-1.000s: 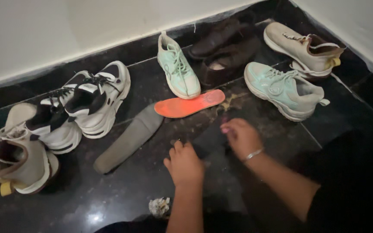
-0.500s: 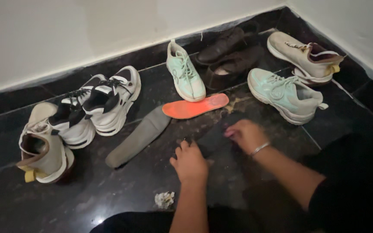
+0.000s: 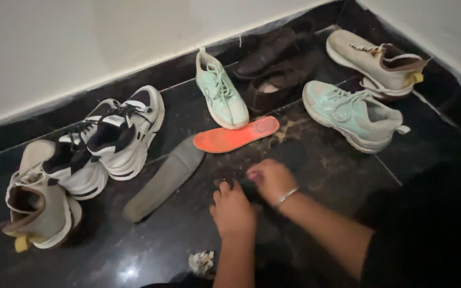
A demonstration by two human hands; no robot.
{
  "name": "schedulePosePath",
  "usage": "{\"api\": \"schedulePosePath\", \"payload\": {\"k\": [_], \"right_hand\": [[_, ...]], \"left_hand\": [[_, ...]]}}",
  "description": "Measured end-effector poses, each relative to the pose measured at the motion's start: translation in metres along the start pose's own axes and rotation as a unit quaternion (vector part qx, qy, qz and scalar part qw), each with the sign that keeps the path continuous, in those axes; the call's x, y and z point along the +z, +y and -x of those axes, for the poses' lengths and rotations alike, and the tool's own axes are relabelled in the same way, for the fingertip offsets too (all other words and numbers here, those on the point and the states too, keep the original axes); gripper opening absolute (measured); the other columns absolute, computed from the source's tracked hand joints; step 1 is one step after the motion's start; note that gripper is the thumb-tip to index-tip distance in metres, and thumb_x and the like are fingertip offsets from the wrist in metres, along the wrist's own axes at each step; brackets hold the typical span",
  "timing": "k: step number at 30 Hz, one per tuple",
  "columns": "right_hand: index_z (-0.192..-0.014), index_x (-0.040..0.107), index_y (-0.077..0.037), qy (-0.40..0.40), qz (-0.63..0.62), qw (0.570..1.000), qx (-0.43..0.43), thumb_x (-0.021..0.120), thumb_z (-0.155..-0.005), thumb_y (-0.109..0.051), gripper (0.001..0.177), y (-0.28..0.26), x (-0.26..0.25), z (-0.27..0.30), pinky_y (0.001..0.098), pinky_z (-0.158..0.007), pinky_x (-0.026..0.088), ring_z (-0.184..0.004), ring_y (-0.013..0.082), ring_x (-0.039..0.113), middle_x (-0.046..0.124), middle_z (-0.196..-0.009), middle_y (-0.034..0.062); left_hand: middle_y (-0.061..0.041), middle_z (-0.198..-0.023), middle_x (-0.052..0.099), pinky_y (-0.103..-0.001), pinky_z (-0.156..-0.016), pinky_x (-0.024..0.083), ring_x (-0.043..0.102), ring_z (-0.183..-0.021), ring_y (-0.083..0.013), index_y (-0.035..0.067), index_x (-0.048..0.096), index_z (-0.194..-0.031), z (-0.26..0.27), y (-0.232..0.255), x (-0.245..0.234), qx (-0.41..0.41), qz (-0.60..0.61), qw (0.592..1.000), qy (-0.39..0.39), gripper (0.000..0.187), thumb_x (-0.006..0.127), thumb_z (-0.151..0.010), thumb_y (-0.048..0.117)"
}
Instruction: The person cleans several pairs of shoes and insoles using a cloth. They wipe the soles and uppers of the shoes and the surfaces of the insoles, handling each item one at a time on the floor.
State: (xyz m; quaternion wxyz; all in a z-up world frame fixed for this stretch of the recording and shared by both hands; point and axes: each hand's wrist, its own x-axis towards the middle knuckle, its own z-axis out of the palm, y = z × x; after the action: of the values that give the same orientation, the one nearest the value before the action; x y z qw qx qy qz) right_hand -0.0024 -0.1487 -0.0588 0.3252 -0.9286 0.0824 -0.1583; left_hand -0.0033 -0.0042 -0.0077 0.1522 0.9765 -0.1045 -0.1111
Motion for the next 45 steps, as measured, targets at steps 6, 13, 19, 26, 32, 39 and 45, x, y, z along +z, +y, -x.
{"api": "schedulePosePath", "payload": {"k": [6, 13, 19, 26, 32, 39, 45], "right_hand": [[-0.083, 0.078, -0.013, -0.029, 0.037, 0.997, -0.062, 0.066, -0.077, -0.007, 0.015, -0.013, 0.011, -0.004, 0.0421, -0.081, 0.055, -0.092, 0.0324, 0.068, 0.073, -0.094, 0.0101], [-0.085, 0.077, -0.012, 0.048, 0.112, 0.992, 0.027, 0.072, -0.08, -0.006, 0.01, 0.099, -0.044, -0.043, 0.0424, -0.079, 0.054, -0.09, 0.032, 0.067, 0.071, -0.088, 0.0121], [-0.086, 0.074, -0.008, 0.098, 0.061, 0.993, 0.032, 0.07, -0.079, 0.003, 0.014, 0.12, -0.092, -0.026, 0.0394, -0.081, 0.055, -0.088, 0.0293, 0.069, 0.069, -0.093, 0.0121], [-0.087, 0.074, -0.014, 0.053, -0.016, 0.987, -0.153, 0.066, -0.073, 0.004, 0.024, 0.011, -0.05, -0.002, 0.0392, -0.088, 0.057, -0.095, 0.0291, 0.071, 0.074, -0.096, 0.0061], [-0.097, 0.075, -0.011, 0.002, -0.069, 0.996, -0.055, 0.066, -0.077, 0.0, 0.024, -0.035, -0.004, 0.026, 0.0392, -0.08, 0.057, -0.091, 0.0305, 0.07, 0.072, -0.098, 0.01], [-0.087, 0.077, -0.012, 0.044, 0.07, 0.995, -0.06, 0.067, -0.08, -0.002, 0.016, 0.068, -0.065, -0.004, 0.0405, -0.082, 0.056, -0.092, 0.0287, 0.07, 0.074, -0.092, 0.0074], [-0.09, 0.079, -0.013, 0.073, 0.109, 0.991, 0.026, 0.064, -0.082, -0.007, 0.018, 0.088, -0.07, -0.01, 0.0418, -0.083, 0.056, -0.092, 0.031, 0.07, 0.074, -0.094, 0.0097]], "left_hand": [[-0.007, -0.126, 0.056, -0.05, -0.096, 0.049, 0.055, -0.12, -0.0309, 0.014, 0.065, -0.124, 0.0, 0.005, -0.009, 0.007, -0.011, 1.0, -0.023, 0.042, 0.075, -0.085, 0.026], [-0.003, -0.123, 0.058, -0.049, -0.094, 0.05, 0.056, -0.118, -0.028, 0.017, 0.065, -0.128, 0.006, 0.011, -0.02, 0.023, -0.065, 0.998, 0.001, 0.051, 0.082, -0.08, 0.027], [-0.003, -0.124, 0.057, -0.046, -0.098, 0.049, 0.055, -0.121, -0.027, 0.015, 0.064, -0.125, 0.006, 0.015, -0.028, 0.002, -0.049, 0.997, -0.054, 0.064, 0.089, -0.071, 0.038], [-0.005, -0.119, 0.06, -0.046, -0.09, 0.053, 0.059, -0.114, -0.0288, 0.015, 0.067, -0.121, 0.003, 0.005, -0.011, 0.039, -0.053, 0.998, 0.022, 0.048, 0.081, -0.076, 0.026], [-0.01, -0.118, 0.061, -0.045, -0.089, 0.056, 0.059, -0.113, -0.0332, 0.014, 0.071, -0.114, 0.0, -0.007, -0.001, 0.062, 0.024, 0.997, 0.042, 0.03, 0.075, -0.085, 0.021], [-0.009, -0.121, 0.057, -0.048, -0.092, 0.053, 0.055, -0.118, -0.0326, 0.011, 0.065, -0.121, 0.012, 0.0, -0.024, 0.01, 0.048, 0.999, -0.019, 0.062, 0.091, -0.068, 0.033], [-0.009, -0.12, 0.057, -0.047, -0.092, 0.054, 0.055, -0.118, -0.0329, 0.009, 0.066, -0.117, 0.016, -0.003, -0.016, 0.021, 0.045, 0.999, -0.008, 0.056, 0.089, -0.072, 0.031]]}}
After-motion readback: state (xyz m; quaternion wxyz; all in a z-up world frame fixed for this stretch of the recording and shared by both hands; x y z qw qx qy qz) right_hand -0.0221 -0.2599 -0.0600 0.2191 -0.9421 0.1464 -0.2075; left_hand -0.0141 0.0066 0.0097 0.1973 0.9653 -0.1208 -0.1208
